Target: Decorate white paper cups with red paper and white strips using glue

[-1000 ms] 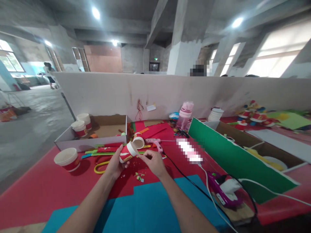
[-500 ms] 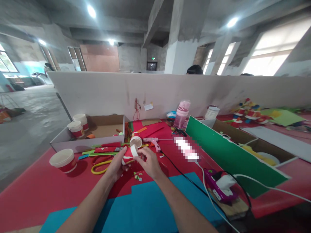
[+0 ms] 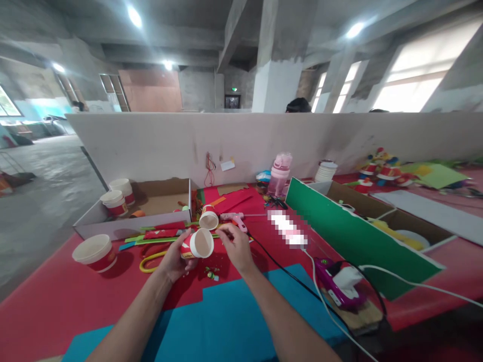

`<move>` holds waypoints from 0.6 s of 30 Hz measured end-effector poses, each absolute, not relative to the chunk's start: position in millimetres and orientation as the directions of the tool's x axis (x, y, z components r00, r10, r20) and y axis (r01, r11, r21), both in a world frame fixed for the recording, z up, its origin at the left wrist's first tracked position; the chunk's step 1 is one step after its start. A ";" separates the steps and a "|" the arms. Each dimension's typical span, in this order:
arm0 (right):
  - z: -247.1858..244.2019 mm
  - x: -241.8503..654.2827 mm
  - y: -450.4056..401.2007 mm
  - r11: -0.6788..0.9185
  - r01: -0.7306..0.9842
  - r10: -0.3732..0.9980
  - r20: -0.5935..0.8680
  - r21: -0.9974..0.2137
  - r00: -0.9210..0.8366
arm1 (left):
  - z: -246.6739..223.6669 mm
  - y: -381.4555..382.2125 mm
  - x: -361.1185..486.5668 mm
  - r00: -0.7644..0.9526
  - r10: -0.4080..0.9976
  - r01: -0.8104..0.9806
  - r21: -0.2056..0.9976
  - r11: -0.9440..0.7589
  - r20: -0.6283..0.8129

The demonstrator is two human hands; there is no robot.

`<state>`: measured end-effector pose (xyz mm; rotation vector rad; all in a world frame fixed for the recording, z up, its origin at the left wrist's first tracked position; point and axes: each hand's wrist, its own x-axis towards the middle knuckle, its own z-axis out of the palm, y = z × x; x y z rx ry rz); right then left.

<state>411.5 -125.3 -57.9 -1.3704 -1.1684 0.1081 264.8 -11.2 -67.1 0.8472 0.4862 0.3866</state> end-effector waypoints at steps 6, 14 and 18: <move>-56.3 406.8 -127.3 0.353 0.663 0.666 0.675 -0.660 0.317 | -71.3 -15.4 266.1 0.789 0.490 0.037 0.823 0.566 -0.372; -57.9 410.2 -125.6 0.302 0.579 0.684 0.596 -0.757 0.421 | -66.6 -15.1 264.3 0.838 0.347 0.051 0.693 0.719 -0.422; -65.9 411.0 -121.0 0.198 0.371 0.837 0.353 -0.907 0.417 | -60.8 -16.1 264.0 0.840 0.400 -0.039 0.695 0.718 -0.366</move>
